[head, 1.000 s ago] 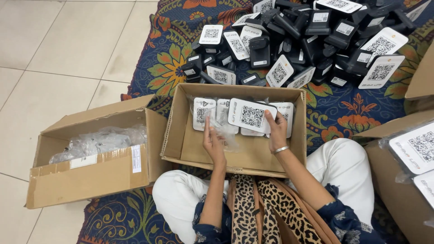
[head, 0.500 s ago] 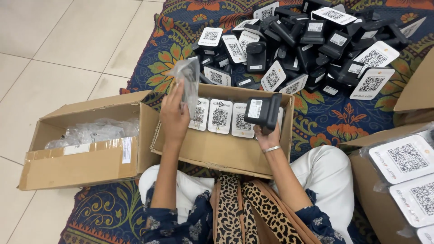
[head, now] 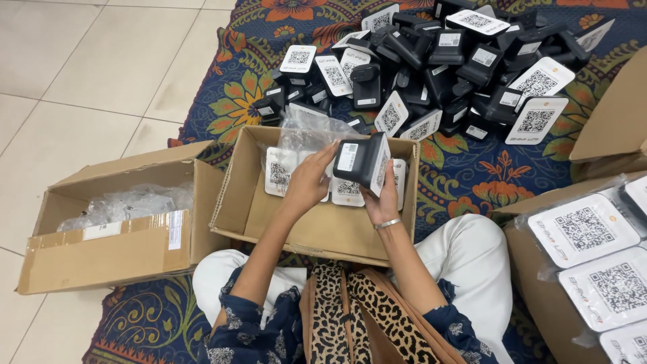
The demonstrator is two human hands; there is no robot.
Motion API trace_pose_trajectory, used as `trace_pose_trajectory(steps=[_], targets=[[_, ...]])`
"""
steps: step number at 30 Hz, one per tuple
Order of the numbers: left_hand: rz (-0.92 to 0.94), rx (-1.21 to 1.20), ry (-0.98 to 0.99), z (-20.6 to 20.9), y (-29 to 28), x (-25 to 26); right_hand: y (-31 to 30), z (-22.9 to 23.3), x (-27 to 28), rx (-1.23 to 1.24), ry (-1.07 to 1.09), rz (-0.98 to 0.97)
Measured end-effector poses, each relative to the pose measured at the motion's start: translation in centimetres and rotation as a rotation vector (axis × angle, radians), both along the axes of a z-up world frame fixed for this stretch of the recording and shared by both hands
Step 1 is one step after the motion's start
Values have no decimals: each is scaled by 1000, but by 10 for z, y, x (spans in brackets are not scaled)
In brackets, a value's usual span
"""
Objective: The person sorts and packs electronic items with QR codes into a cardboard box while sitting on the floor.
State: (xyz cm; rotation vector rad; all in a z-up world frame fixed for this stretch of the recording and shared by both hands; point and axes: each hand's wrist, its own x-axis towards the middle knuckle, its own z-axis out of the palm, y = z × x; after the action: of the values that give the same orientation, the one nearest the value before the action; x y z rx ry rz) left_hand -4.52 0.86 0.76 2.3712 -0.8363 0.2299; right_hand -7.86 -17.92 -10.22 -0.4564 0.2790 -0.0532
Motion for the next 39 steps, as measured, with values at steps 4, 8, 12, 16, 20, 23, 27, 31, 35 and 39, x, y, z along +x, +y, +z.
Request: trace_pose_trajectory(steps=[4, 8, 12, 16, 20, 23, 27, 31, 35, 39], targets=[[-6, -93, 269, 35, 0, 1, 2, 21, -4, -13, 16, -13], [5, -89, 290, 45, 17, 8, 5, 17, -4, -185, -17, 2], [-31, 66, -101, 38, 34, 7, 11, 9, -6, -404, -47, 125], [63, 211, -3, 52, 29, -5, 15, 18, -8, -471, -29, 210], [105, 351, 39, 46, 21, -14, 18, -2, -4, -710, 86, 170], [121, 386, 51, 34, 10, -20, 19, -6, -3, -705, 72, 99], [125, 361, 0, 0, -10, -28, 25, 2, -8, -883, 67, 85], [74, 304, 36, -4, -39, -48, 22, -51, -3, -1053, -141, 87], [23, 203, 131, -7, -46, -64, 14, -119, 9, -1059, -366, 245], [-60, 52, 144, -9, -54, -81, 12, -132, 9, -773, -274, 400]])
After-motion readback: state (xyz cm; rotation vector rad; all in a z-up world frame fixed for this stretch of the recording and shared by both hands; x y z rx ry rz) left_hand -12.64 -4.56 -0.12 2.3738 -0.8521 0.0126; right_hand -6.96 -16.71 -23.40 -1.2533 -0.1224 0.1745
